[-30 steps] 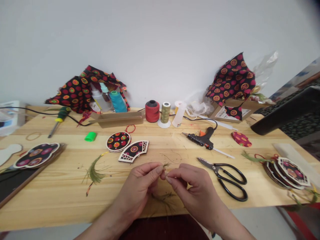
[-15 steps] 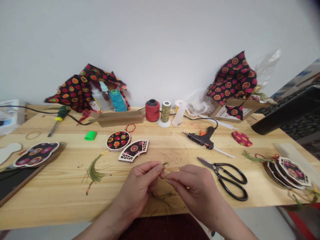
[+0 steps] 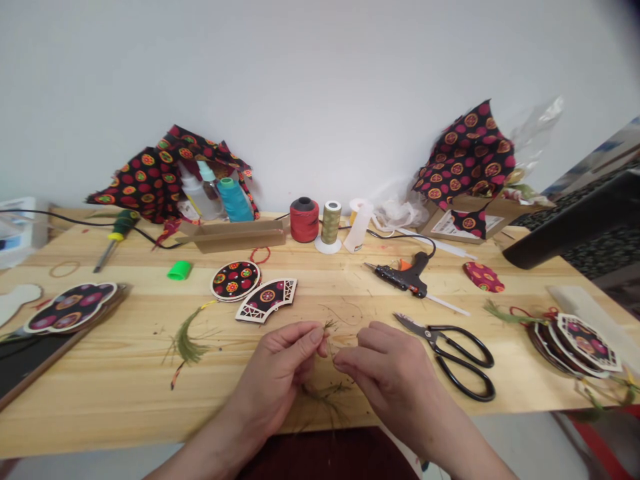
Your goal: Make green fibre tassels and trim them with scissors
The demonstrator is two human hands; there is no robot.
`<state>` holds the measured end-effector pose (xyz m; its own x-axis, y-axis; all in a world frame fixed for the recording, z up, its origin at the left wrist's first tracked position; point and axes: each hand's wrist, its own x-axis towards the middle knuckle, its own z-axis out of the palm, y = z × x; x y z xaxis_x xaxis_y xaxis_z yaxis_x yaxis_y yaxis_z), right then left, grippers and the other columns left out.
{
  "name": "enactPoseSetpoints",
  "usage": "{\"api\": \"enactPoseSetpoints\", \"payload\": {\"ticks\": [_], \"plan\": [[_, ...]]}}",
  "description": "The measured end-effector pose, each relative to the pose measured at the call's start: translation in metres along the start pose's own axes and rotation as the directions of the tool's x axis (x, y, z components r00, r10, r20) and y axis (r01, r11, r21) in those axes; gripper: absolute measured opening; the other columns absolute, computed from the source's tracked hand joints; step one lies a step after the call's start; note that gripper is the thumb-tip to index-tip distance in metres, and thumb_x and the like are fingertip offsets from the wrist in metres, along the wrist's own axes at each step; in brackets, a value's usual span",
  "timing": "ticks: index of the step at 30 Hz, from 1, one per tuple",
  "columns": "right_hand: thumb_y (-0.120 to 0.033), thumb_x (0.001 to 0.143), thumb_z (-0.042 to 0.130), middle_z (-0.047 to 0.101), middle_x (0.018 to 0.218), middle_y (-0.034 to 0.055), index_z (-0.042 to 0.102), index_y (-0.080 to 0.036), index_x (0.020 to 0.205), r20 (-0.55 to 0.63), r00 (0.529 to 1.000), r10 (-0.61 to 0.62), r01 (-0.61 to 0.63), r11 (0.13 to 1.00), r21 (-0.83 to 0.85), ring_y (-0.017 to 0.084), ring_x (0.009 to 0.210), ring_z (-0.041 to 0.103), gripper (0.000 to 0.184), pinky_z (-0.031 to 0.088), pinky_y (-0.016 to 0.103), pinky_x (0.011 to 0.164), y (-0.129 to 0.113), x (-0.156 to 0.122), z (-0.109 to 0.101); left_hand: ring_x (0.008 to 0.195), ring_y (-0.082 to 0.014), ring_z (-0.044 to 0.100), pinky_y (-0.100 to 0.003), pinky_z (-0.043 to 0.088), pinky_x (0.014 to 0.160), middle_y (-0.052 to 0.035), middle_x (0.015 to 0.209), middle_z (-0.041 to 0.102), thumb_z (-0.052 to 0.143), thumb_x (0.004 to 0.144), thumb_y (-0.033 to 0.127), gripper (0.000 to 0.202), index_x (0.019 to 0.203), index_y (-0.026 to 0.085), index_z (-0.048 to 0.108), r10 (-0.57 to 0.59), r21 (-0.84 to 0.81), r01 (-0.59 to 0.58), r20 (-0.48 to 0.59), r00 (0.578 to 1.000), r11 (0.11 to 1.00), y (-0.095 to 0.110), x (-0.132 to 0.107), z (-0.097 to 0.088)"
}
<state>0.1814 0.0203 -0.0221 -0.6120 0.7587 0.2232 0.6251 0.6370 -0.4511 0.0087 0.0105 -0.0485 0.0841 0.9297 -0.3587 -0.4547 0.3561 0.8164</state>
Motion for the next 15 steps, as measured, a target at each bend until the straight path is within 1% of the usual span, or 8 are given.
{"api": "enactPoseSetpoints", "payload": {"ticks": [5, 10, 15], "plan": [[-0.017, 0.088, 0.052, 0.051, 0.067, -0.0014, 0.061, -0.022, 0.077, -0.005, 1.0, -0.018, 0.018, 1.0, -0.02, 0.015, 0.072, 0.042, 0.015, 0.026, 0.031, 0.065, 0.0007, 0.0003, -0.0002, 0.044, -0.004, 0.026, -0.019, 0.018, 0.041, 0.003, 0.055, 0.053, 0.071, 0.072, 0.03, 0.02, 0.059, 0.015, 0.068, 0.003, -0.002, -0.003, -0.006, 1.0, 1.0, -0.001, 0.0008, -0.0002], [-0.019, 0.09, 0.052, 0.053, 0.069, -0.001, 0.06, -0.021, 0.075, 0.016, 1.0, -0.012, 0.012, 1.0, 0.006, 0.016, 0.077, 0.042, 0.017, 0.026, 0.033, 0.069, -0.0023, 0.0011, -0.0043, 0.043, -0.0036, 0.025, -0.019, 0.018, 0.041, 0.0027, 0.056, 0.054, 0.071, 0.072, 0.03, 0.02, 0.06, 0.014, 0.069, -0.001, -0.005, 0.0, -0.016, 1.0, 1.0, -0.0009, -0.0005, 0.0002], [-0.017, 0.089, 0.052, 0.054, 0.069, -0.0015, 0.059, -0.021, 0.073, 0.038, 0.999, -0.025, 0.024, 0.999, 0.022, 0.016, 0.078, 0.041, 0.019, 0.027, 0.033, 0.07, -0.0022, 0.0005, -0.0068, 0.043, -0.0034, 0.026, -0.018, 0.019, 0.04, 0.0025, 0.057, 0.055, 0.072, 0.071, 0.03, 0.021, 0.058, 0.014, 0.068, 0.004, -0.004, -0.004, -0.03, 1.0, 1.0, 0.0001, -0.0008, 0.0013]]}}
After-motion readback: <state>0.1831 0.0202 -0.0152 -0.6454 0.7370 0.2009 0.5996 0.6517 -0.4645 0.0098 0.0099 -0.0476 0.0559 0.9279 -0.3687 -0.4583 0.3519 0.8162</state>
